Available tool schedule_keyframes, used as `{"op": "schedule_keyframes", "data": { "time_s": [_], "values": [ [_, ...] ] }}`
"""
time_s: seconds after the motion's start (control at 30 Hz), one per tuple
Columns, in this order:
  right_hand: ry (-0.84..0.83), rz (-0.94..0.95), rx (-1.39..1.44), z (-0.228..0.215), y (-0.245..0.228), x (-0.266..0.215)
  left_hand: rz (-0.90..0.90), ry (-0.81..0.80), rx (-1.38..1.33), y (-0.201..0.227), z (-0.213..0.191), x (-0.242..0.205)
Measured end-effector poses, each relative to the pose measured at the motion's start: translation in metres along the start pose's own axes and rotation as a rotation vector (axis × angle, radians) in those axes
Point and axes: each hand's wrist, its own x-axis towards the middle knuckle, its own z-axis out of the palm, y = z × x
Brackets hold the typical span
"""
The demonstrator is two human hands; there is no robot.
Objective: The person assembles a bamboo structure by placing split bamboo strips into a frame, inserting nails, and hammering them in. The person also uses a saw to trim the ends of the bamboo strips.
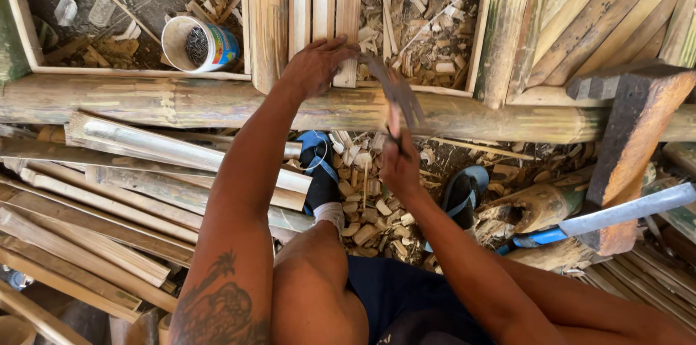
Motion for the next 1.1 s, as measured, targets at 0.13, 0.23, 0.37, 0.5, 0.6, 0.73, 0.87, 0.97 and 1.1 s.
{"op": "schedule_keyframes", "data": {
  "time_s": [0.13, 0.23, 0.37, 0.5, 0.6, 0.73, 0.87, 0.97, 1.1],
  "values": [
    [-0.186, 0.199, -0.204, -0.008, -0.002, -0.005, -0.01, 0.001, -0.007, -0.001, 0.009, -0.003],
    [-0.191, 0.225, -0.298, -0.011, -0.007, 0.001, 0.002, 0.004, -0.006, -0.002, 0.005, 0.002],
    [-0.261, 0.221, -0.457, -0.016, -0.008, 0.006, 0.021, -0.002, -0.02, -0.001, 0.004, 0.0],
    [-0.196, 0.395, -0.363, -0.006, -0.004, 0.021, 0.011, 0.117, -0.055, 0.004, -0.007, 0.002],
    [-0.126, 0.24, -0.248, 0.009, -0.004, 0.048, -0.085, 0.28, -0.294, 0.003, -0.009, -0.016],
    [-0.149, 0.041, -0.211, 0.044, -0.013, 0.126, -0.178, 0.858, -0.343, -0.033, -0.02, -0.063],
    [-0.251, 0.046, -0.187, 0.055, -0.023, 0.156, -0.805, 0.741, -0.271, -0.116, -0.045, -0.109],
    [-0.257, 0.145, -0.008, 0.058, -0.028, 0.155, -0.717, 0.653, -0.063, -0.153, -0.06, -0.11],
    [-0.153, 0.254, 0.006, 0.056, -0.024, 0.142, -0.927, 0.499, -0.101, -0.171, -0.074, -0.109]
  ]
}}
